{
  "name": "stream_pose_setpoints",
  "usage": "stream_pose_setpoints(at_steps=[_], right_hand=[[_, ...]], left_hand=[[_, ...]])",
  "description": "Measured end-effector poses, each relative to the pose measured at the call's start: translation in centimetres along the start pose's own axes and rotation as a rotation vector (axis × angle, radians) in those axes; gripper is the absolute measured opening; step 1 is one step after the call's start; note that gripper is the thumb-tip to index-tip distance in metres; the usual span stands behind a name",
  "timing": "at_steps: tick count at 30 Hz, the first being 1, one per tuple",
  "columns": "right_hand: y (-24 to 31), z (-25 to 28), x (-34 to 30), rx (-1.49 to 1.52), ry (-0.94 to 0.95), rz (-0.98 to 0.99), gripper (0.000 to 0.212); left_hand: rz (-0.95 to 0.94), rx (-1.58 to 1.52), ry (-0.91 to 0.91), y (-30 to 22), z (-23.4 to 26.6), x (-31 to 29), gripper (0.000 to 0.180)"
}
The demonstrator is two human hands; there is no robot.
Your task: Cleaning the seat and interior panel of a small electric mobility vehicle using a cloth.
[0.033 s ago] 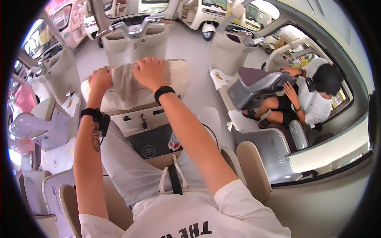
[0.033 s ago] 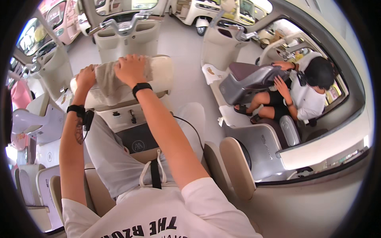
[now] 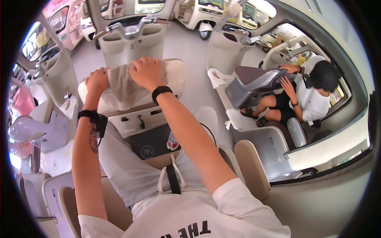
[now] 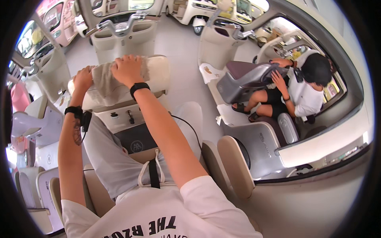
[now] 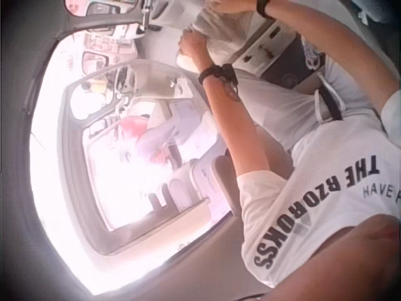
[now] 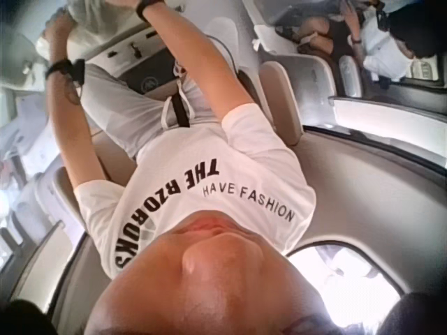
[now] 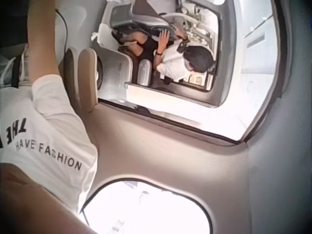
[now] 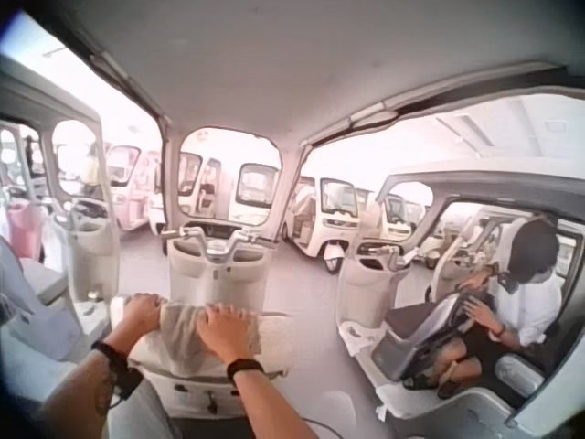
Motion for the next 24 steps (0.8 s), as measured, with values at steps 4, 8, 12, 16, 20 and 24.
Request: stream_pose_setpoints(at_steps=[4,8,12,16,20,24], right_hand=[[-1.8,0.3,-0.5,0.228,-0.009,0.123,0.032],[-3.7,1.6,-0.8,0.304,-0.017,0.093,0.03],[-5.1,1.4,-1.3,-0.023,-0.207,-0.207,0.031],[2.8,0.3,0.9,-0.016,-0.007,-0.178,0.031],[4.9,-0.4,1.0,-0.003,-0.196,0.029,0.028],[0.2,0.0,0.5,0.158,-0.035,0.115,0.028]], left_hand=[[-0.008,-0.059,-0.016,0.3,-0.6,0.0,0.053],[-0.005,-0.061,-0.045,0.5,0.0,-0.4,0.049],[0.035,-0.049,-0.091,-0.9,0.5,-1.1,0.048],[0.029,-0.001,-0.178,0.0,0.2,-1.4,0.045],[-0.106,-0.072,-0.184,0.0,-0.3,-1.7,0.041],[-0.056,-0.086,-0.164,0.1,-0.1,-2.2,0.043]])
Point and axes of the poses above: each hand's wrist, its own x-axis towards the middle knuckle, its own z-axis out of the back of the hand, y = z × x, the point moved 8 cm from there along x, towards the middle knuckle, and after that the axes turned 11 degrees about z, right-handed, at the moved point
